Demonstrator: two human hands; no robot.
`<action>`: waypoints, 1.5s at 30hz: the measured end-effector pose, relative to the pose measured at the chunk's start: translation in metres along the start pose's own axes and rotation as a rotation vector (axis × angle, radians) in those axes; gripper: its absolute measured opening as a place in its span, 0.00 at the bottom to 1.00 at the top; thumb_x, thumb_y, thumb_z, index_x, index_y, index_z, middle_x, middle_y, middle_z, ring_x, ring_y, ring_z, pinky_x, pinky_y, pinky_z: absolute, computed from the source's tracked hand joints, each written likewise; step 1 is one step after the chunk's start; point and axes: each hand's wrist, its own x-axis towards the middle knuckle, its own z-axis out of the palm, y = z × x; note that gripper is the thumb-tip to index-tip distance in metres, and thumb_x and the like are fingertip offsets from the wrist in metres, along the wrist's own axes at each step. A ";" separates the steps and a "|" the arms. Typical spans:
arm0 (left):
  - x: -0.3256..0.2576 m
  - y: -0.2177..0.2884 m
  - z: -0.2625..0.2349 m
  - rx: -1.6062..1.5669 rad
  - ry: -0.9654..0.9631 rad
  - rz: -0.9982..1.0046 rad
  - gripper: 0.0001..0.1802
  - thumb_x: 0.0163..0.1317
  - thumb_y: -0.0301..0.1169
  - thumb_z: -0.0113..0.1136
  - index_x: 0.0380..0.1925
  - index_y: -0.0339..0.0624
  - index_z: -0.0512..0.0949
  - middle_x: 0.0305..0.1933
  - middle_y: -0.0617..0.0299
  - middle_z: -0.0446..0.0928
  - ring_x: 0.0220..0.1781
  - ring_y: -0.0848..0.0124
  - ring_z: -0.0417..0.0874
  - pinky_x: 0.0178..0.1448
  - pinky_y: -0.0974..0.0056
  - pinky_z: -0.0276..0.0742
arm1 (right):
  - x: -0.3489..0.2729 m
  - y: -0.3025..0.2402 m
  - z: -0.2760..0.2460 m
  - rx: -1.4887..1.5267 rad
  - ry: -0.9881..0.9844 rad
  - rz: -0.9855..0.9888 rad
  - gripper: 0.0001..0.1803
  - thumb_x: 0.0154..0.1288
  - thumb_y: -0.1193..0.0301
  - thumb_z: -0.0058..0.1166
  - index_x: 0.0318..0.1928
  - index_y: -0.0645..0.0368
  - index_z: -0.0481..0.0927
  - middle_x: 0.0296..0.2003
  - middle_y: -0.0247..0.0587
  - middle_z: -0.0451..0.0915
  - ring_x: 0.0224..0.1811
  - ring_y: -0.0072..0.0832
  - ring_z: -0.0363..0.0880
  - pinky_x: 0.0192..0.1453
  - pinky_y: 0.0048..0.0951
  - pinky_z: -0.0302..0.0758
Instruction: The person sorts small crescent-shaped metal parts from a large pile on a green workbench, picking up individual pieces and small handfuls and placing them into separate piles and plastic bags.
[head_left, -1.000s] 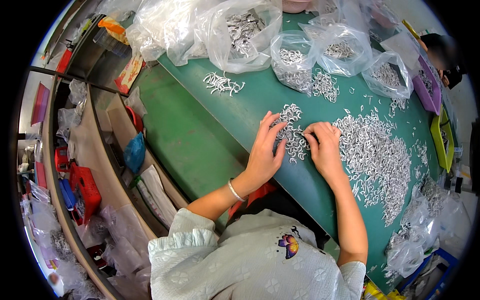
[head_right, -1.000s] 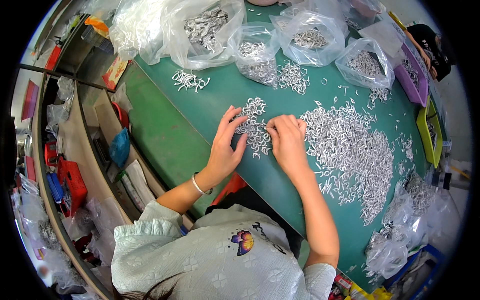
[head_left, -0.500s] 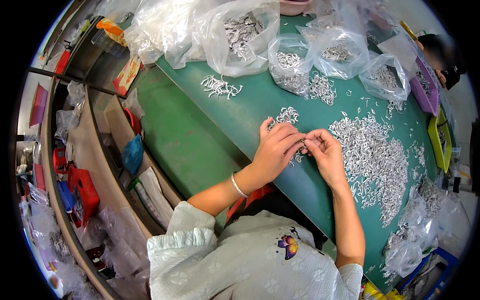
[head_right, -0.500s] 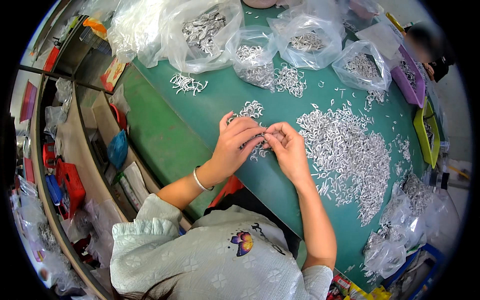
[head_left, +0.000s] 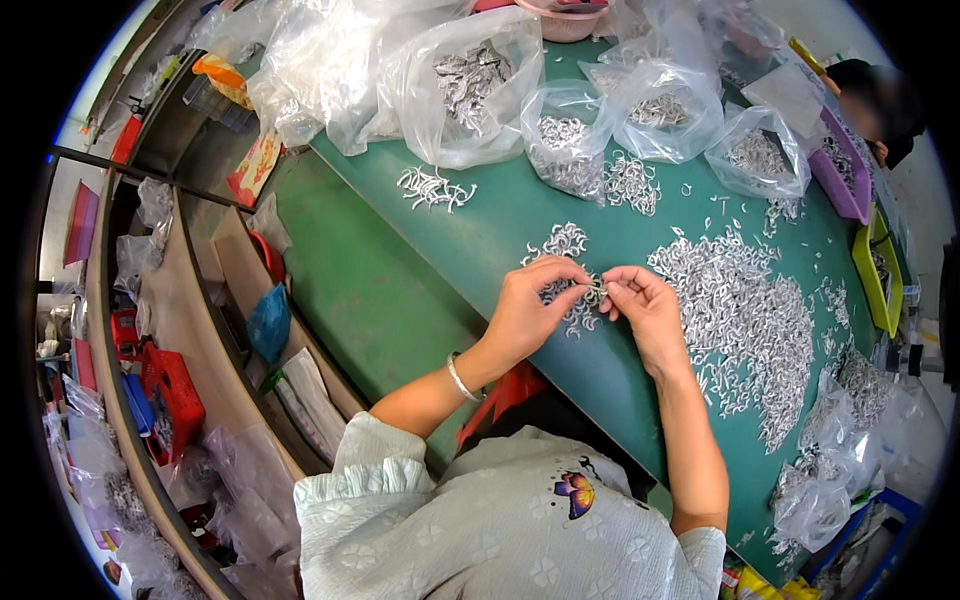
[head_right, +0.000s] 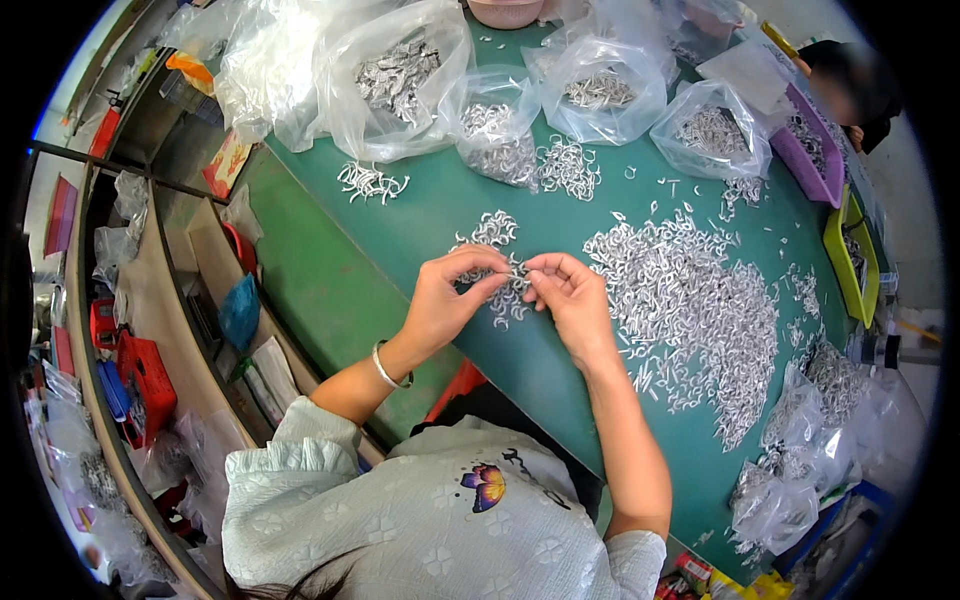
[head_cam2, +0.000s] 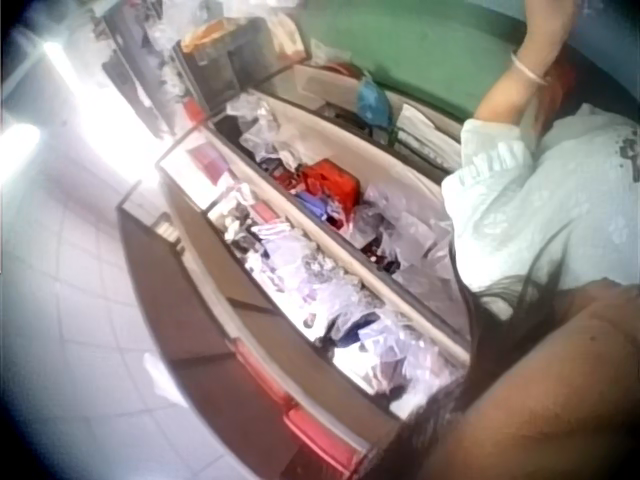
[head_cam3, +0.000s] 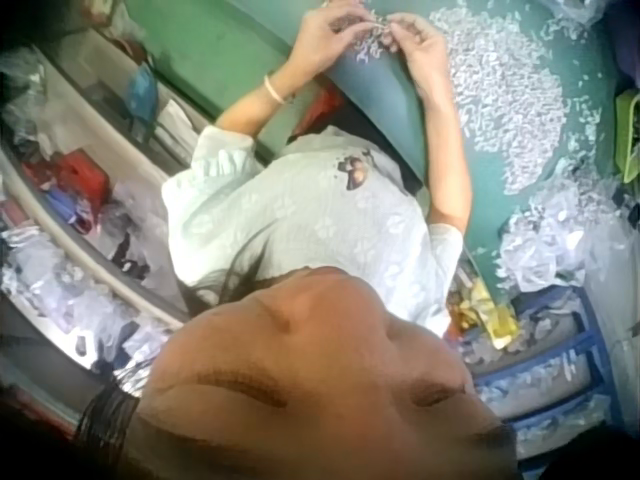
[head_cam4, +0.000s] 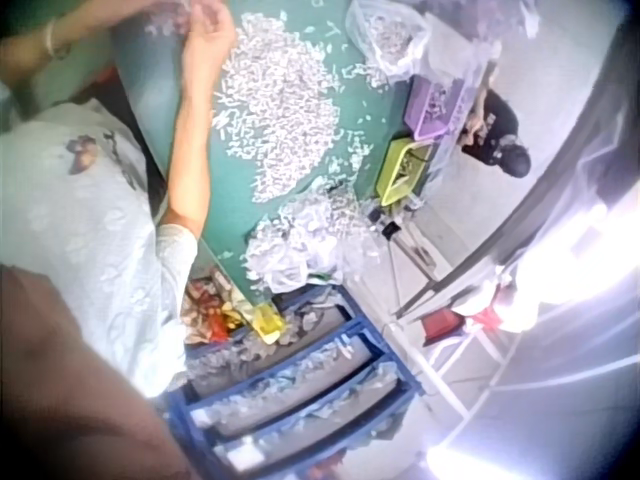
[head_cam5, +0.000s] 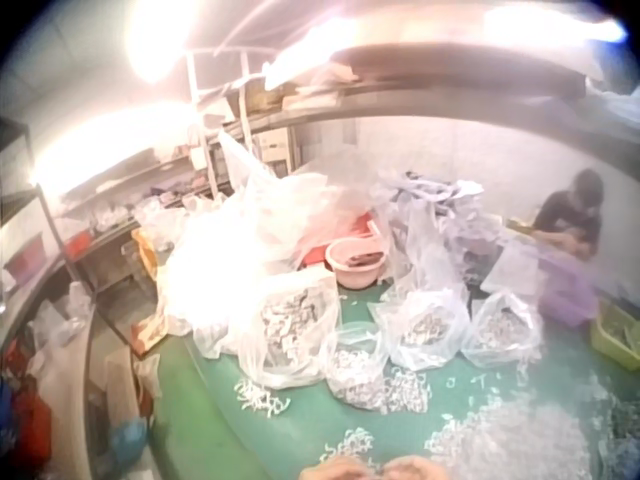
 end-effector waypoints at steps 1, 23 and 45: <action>0.000 0.002 0.000 -0.009 0.006 -0.010 0.06 0.54 0.17 0.66 0.33 0.33 0.82 0.37 0.56 0.83 0.43 0.64 0.83 0.51 0.64 0.77 | -0.001 0.000 0.001 -0.082 0.026 -0.024 0.07 0.68 0.78 0.54 0.45 0.65 0.80 0.32 0.33 0.81 0.32 0.16 0.78 0.36 0.18 0.72; 0.119 0.042 0.038 0.409 0.130 0.458 0.15 0.58 0.19 0.60 0.47 0.34 0.77 0.42 0.50 0.80 0.42 0.53 0.82 0.47 0.57 0.78 | -0.031 0.007 -0.007 -0.545 0.025 -0.387 0.06 0.65 0.78 0.55 0.41 0.65 0.81 0.37 0.42 0.81 0.35 0.31 0.81 0.36 0.27 0.74; -0.110 -0.059 -0.021 -1.122 -0.846 -1.037 0.34 0.71 0.45 0.33 0.62 0.23 0.66 0.60 0.33 0.71 0.62 0.49 0.75 0.66 0.52 0.69 | -0.045 0.018 0.005 -0.967 -0.167 -0.517 0.28 0.62 0.72 0.60 0.62 0.63 0.71 0.66 0.47 0.68 0.73 0.45 0.60 0.76 0.49 0.54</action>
